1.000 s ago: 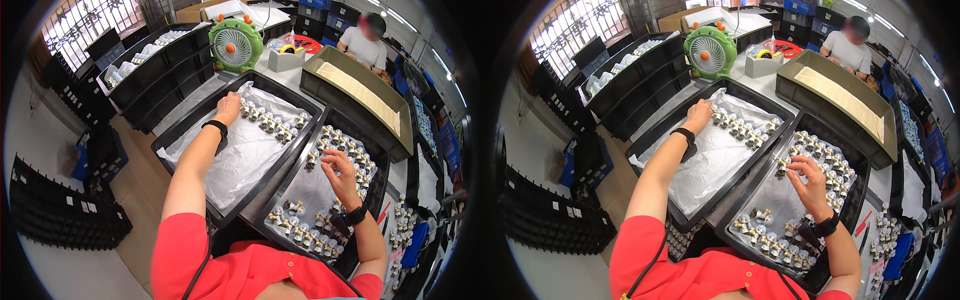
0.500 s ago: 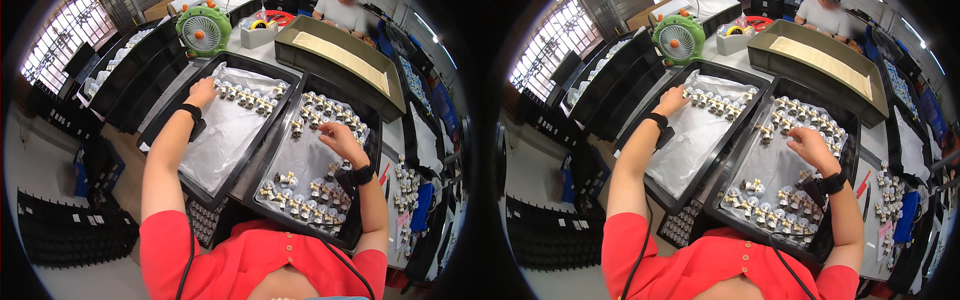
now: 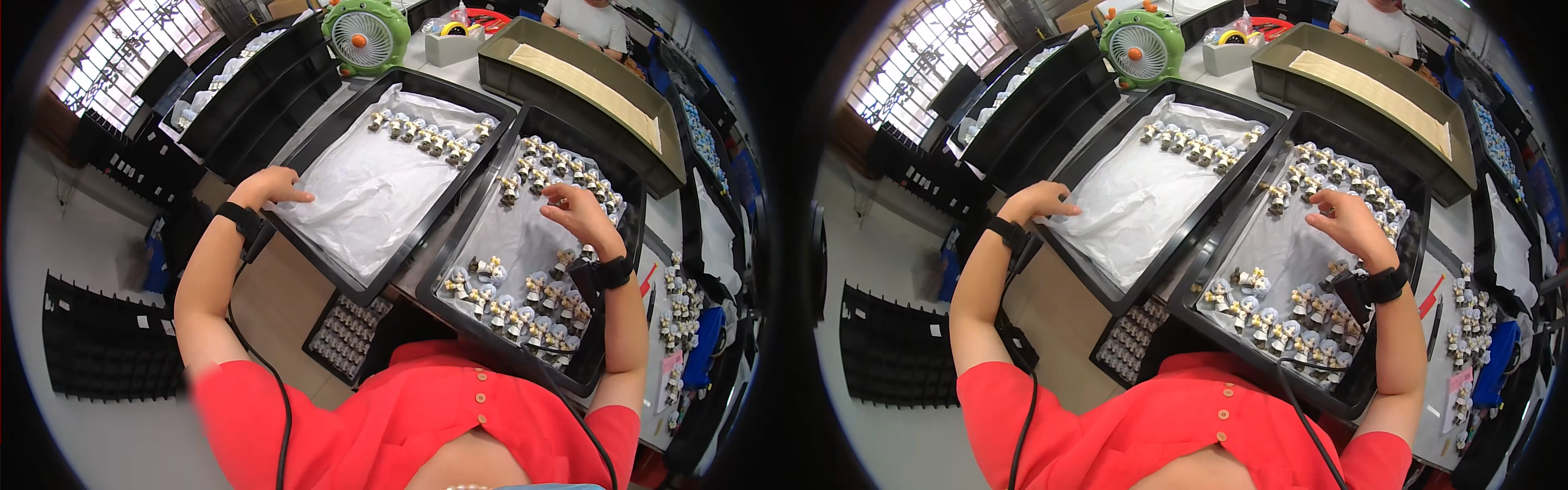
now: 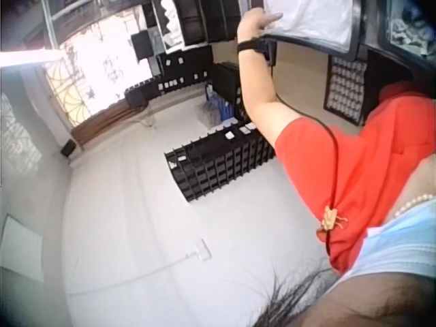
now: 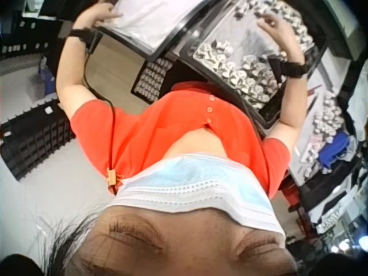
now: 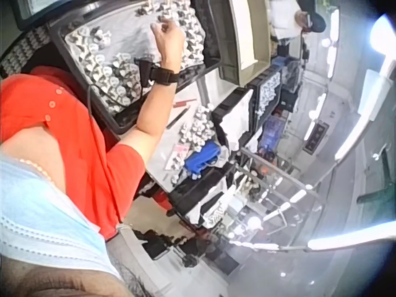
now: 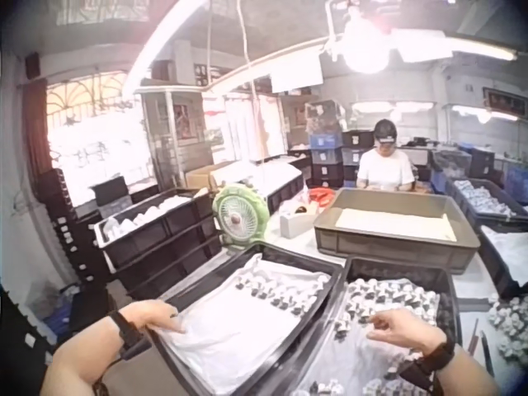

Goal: The person places a white sheet of paper into a black tray and then repeatedly picks up small, cylindrical objects from a nearby tray. They wrap each object individually in a small piece of paper and place the wrapped items into the lined tray. The process is repetitive, focusing on one item at a time.

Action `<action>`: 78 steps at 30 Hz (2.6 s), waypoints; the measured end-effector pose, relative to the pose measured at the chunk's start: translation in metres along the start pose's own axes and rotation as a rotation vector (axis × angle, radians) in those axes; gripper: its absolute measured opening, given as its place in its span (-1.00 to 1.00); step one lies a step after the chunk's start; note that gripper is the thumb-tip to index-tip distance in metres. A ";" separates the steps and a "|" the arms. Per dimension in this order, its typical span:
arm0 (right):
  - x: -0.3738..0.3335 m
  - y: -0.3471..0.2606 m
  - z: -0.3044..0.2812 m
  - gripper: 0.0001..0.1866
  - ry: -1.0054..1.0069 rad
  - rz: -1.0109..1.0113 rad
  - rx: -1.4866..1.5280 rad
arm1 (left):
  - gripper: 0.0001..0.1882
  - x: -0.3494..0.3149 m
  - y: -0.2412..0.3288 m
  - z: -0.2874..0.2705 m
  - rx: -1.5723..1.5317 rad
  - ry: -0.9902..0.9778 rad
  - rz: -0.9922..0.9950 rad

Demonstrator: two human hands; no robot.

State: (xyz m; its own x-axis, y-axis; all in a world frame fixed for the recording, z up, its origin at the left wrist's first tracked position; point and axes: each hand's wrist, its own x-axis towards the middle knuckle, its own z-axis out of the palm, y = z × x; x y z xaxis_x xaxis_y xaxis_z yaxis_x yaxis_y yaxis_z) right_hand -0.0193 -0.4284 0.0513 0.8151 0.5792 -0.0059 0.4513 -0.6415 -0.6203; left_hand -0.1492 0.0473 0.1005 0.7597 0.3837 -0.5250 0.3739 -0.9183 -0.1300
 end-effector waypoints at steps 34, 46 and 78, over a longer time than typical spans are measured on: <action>-0.004 -0.006 0.003 -0.58 -0.085 -0.117 0.069 | -0.72 0.014 0.065 -0.092 -0.843 0.166 0.684; -0.001 -0.006 0.004 -0.56 -0.118 -0.111 0.075 | -0.28 0.122 0.179 -0.044 -0.580 0.367 0.943; -0.006 0.058 -0.030 -0.61 -0.279 0.199 -0.565 | -0.66 -0.105 0.241 0.010 -0.555 -0.035 1.526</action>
State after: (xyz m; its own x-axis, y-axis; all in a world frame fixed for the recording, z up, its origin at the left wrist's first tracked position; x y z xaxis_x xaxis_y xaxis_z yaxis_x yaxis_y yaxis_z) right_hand 0.0129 -0.4844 0.0391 0.8124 0.4822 -0.3278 0.4849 -0.8710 -0.0795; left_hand -0.1440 -0.2149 0.1162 0.5751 -0.8111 0.1068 -0.5334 -0.2728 0.8007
